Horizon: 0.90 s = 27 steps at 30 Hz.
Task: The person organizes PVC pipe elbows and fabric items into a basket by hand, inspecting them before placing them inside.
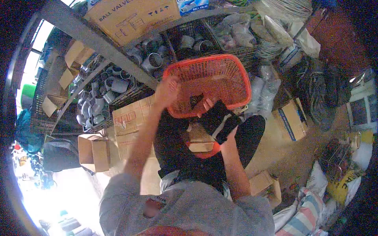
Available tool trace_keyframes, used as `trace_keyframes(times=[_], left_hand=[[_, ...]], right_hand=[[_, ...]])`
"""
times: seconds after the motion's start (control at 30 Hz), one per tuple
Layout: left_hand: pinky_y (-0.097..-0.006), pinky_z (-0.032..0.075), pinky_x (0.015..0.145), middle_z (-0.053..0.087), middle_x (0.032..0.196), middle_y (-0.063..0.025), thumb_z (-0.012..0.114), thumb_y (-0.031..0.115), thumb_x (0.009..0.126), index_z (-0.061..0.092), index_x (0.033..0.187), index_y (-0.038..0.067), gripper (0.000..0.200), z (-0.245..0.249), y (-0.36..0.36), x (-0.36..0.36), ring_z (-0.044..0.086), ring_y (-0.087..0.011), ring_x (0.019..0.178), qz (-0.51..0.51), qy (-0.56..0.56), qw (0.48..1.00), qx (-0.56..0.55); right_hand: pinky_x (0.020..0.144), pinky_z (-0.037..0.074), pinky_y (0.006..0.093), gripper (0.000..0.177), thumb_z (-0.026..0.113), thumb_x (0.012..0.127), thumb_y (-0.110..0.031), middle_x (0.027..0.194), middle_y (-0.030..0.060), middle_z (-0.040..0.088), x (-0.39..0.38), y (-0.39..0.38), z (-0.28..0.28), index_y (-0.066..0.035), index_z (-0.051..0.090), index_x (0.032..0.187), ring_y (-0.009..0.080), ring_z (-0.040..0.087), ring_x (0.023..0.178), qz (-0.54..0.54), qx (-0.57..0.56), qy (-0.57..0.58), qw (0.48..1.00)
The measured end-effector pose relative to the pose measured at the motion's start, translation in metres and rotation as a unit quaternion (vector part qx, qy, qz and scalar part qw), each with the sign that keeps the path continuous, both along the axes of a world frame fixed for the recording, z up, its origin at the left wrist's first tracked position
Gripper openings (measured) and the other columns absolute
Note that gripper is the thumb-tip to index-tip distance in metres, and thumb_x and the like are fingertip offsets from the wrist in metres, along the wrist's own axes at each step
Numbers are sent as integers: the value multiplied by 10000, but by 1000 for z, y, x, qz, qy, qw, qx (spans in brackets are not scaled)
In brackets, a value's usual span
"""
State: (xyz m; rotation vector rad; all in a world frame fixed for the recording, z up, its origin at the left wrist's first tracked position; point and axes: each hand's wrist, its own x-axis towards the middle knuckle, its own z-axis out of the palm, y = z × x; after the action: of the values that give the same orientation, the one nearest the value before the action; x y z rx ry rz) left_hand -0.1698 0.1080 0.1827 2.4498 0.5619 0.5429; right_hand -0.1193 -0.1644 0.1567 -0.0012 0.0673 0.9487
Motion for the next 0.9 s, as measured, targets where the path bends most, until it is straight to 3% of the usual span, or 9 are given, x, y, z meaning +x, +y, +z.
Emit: trace_keyframes(times=[0.17, 0.23, 0.33, 0.37, 0.43, 0.47, 0.6, 0.73, 0.9], left_hand=[[-490, 534, 865, 677, 1102, -195, 618, 247, 879, 675, 1076, 88, 259, -65, 145, 67, 649, -407, 1043, -21, 119, 987, 107], [-499, 536, 875, 683, 1097, -197, 634, 198, 851, 679, 1068, 80, 252, -58, 175, 84, 652, -404, 1056, -59, 282, 954, 88], [-499, 537, 892, 691, 1102, -193, 637, 152, 826, 682, 1083, 87, 269, -149, 246, 109, 654, -397, 1070, 22, 262, 957, 119], [-499, 537, 892, 691, 1102, -193, 637, 152, 826, 682, 1083, 87, 269, -149, 249, 114, 654, -397, 1070, 17, 263, 957, 119], [-493, 541, 898, 690, 1129, -195, 634, 132, 826, 685, 1100, 82, 282, -146, 246, 119, 654, -385, 1092, -5, 264, 939, 221], [-484, 545, 907, 684, 1151, -203, 646, 121, 830, 689, 1104, 72, 282, -183, 268, 126, 654, -384, 1100, 20, 252, 938, 236], [-482, 550, 903, 707, 1118, -180, 651, 122, 858, 717, 1049, 71, 209, -181, 271, 142, 670, -359, 1092, 53, 394, 892, 215], [-467, 529, 943, 716, 1116, -159, 660, 120, 858, 734, 1025, 77, 187, -198, 277, 139, 684, -328, 1074, 118, 360, 894, 239], [-433, 455, 1036, 739, 1055, -129, 609, 142, 904, 753, 1018, 89, 191, -196, 279, 149, 694, -316, 1045, 149, 416, 872, 212]], right_hand=[[1192, 103, 657, 746, 278, 972, -590, 1637, 215, 179, 14, -21, -17, -46, 378, 1472, 339, 154, 1526, -15, -22, 33, 999], [1197, 133, 633, 750, 326, 953, -609, 1633, 236, 171, 20, -31, -34, -56, 423, 1450, 355, 143, 1526, -10, -9, 23, 1000], [1205, 186, 570, 773, 337, 941, -645, 1599, 241, 268, 24, -43, -54, -62, 452, 1435, 381, 228, 1496, -33, -72, -99, 992], [1205, 186, 570, 773, 337, 941, -645, 1599, 241, 268, 25, -47, -55, -62, 452, 1435, 381, 228, 1496, -37, -74, -98, 992], [1164, 245, 635, 818, 354, 920, -688, 1494, 233, 434, 27, -56, -51, -11, 489, 1359, 396, 345, 1436, -97, -127, 73, 984], [1147, 301, 608, 827, 389, 911, -686, 1414, 194, 523, 26, -59, -45, -4, 483, 1370, 398, 434, 1363, -102, -214, 78, 968], [1107, 390, 550, 823, 388, 928, -690, 1334, 161, 594, 41, -84, -54, -31, 474, 1413, 392, 551, 1208, -67, -248, -99, 961], [1029, 442, 567, 825, 449, 940, -643, 1159, 222, 645, 40, -103, -61, 45, 469, 1393, 438, 574, 1179, -136, -346, 84, 925], [1041, 437, 571, 832, 440, 939, -651, 1206, 225, 637, 42, -99, -43, 52, 478, 1383, 424, 572, 1198, -107, -326, 45, 938]])
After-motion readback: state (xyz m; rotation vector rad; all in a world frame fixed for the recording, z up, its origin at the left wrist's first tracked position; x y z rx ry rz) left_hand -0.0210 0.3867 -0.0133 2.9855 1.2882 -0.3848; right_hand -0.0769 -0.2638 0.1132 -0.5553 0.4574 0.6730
